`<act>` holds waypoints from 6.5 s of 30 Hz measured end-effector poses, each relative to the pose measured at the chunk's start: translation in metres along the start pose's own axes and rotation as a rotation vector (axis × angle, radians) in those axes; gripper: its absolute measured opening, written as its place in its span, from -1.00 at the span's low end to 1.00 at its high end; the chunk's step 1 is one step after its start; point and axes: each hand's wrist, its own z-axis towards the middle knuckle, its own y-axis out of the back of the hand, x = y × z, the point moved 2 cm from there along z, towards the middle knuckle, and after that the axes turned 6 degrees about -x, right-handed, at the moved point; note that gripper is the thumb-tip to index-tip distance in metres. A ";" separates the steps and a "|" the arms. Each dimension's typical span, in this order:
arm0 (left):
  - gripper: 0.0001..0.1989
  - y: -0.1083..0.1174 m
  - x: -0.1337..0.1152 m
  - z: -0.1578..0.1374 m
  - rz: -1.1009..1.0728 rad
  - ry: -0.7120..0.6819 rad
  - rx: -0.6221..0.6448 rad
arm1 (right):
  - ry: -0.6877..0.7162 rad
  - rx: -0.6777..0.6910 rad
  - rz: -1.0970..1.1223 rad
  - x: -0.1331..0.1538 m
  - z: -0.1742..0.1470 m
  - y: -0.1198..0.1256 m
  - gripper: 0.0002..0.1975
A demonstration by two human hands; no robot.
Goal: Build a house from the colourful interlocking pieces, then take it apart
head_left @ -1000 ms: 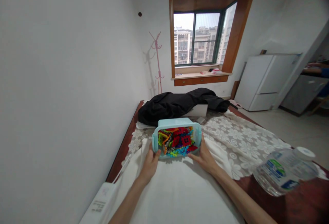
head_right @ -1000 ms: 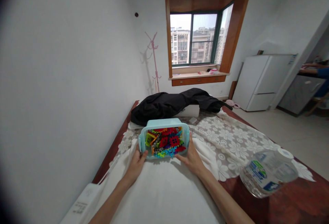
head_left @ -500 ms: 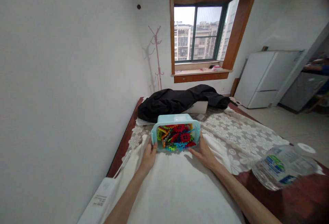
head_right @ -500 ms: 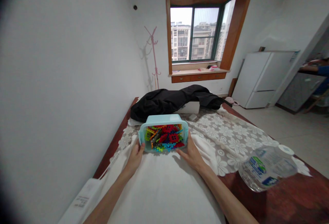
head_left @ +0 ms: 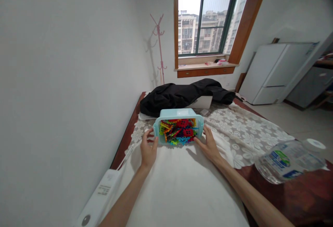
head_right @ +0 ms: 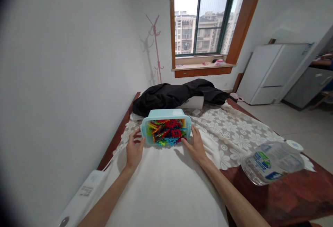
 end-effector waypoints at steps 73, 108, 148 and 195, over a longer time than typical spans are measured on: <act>-0.44 -0.010 -0.025 -0.023 0.063 0.158 0.536 | -0.247 0.416 0.307 0.025 -0.016 -0.012 -0.20; -0.35 -0.011 0.000 0.014 -0.255 0.163 0.090 | 0.554 0.518 -0.466 0.100 -0.026 -0.045 -0.24; -0.76 -0.006 -0.024 0.016 -0.196 0.006 0.067 | 0.610 0.580 -0.330 0.081 -0.032 -0.072 -0.16; -0.65 -0.003 0.016 0.027 -0.313 0.034 0.201 | 0.429 0.339 -0.408 0.100 0.002 -0.067 -0.41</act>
